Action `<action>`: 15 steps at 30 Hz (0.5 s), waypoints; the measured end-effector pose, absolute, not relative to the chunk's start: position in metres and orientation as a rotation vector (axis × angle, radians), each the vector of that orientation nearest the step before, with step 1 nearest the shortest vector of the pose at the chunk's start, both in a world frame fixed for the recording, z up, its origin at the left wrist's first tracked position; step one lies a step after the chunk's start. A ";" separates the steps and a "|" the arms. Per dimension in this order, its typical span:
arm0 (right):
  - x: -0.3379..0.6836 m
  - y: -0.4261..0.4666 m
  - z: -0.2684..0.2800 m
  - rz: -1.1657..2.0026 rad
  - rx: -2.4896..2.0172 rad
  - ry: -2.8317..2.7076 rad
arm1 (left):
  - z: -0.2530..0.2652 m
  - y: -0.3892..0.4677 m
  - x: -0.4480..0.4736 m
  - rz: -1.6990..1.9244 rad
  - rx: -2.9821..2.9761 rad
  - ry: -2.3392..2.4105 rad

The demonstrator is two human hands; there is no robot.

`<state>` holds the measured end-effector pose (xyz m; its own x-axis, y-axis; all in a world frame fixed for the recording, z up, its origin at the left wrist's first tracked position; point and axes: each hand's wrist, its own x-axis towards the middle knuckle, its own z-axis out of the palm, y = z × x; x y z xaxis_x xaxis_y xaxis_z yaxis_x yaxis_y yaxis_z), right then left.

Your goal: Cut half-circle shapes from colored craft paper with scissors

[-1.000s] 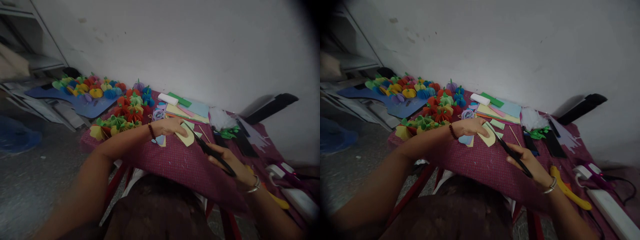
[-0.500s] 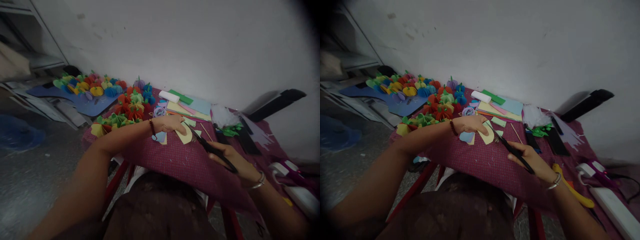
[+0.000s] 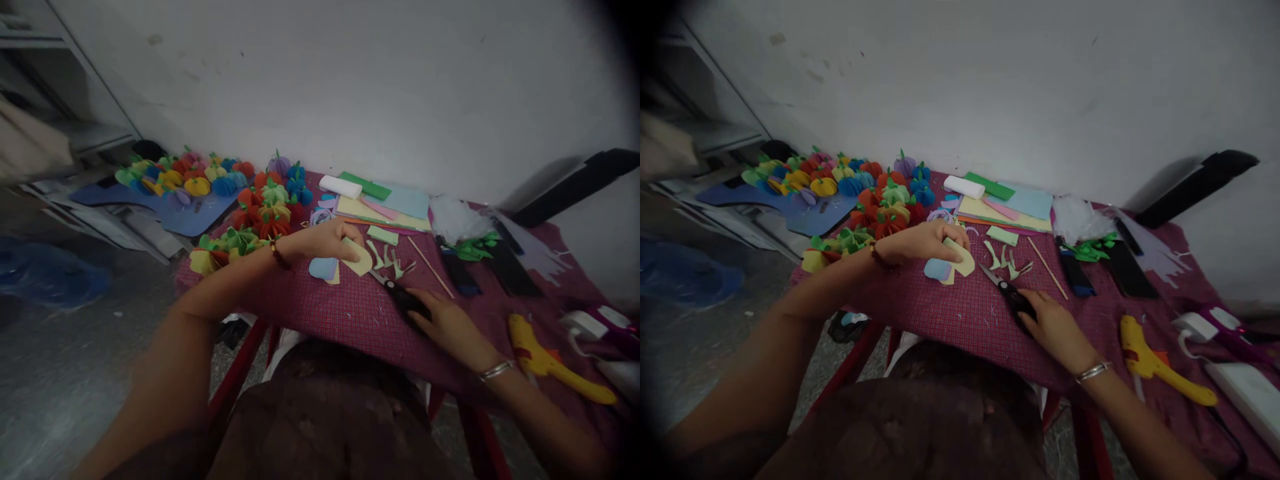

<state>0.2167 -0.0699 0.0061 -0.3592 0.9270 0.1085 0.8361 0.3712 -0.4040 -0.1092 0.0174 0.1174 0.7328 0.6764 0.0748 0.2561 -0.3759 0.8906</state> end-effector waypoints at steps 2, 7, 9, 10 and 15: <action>0.208 -0.080 0.011 0.331 -1.518 -2.400 | 0.119 0.010 -0.108 0.584 2.074 0.675; 0.171 -0.088 0.055 0.481 -1.322 -2.172 | 0.116 -0.005 -0.087 0.540 2.183 0.668; 0.154 -0.082 0.070 0.645 -1.220 -2.076 | 0.115 -0.006 -0.078 0.492 2.172 0.653; 0.146 -0.079 0.075 0.679 -1.188 -2.060 | 0.114 -0.007 -0.074 0.467 2.166 0.647; 0.126 -0.063 0.070 0.813 -1.118 -1.924 | 0.110 -0.004 -0.069 0.406 2.077 0.686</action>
<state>0.1260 -0.0634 0.0697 -0.3338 0.8973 0.2889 0.4186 0.4157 -0.8074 -0.0686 -0.0038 0.1105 0.7936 0.6077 0.0289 0.3181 -0.4550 0.8317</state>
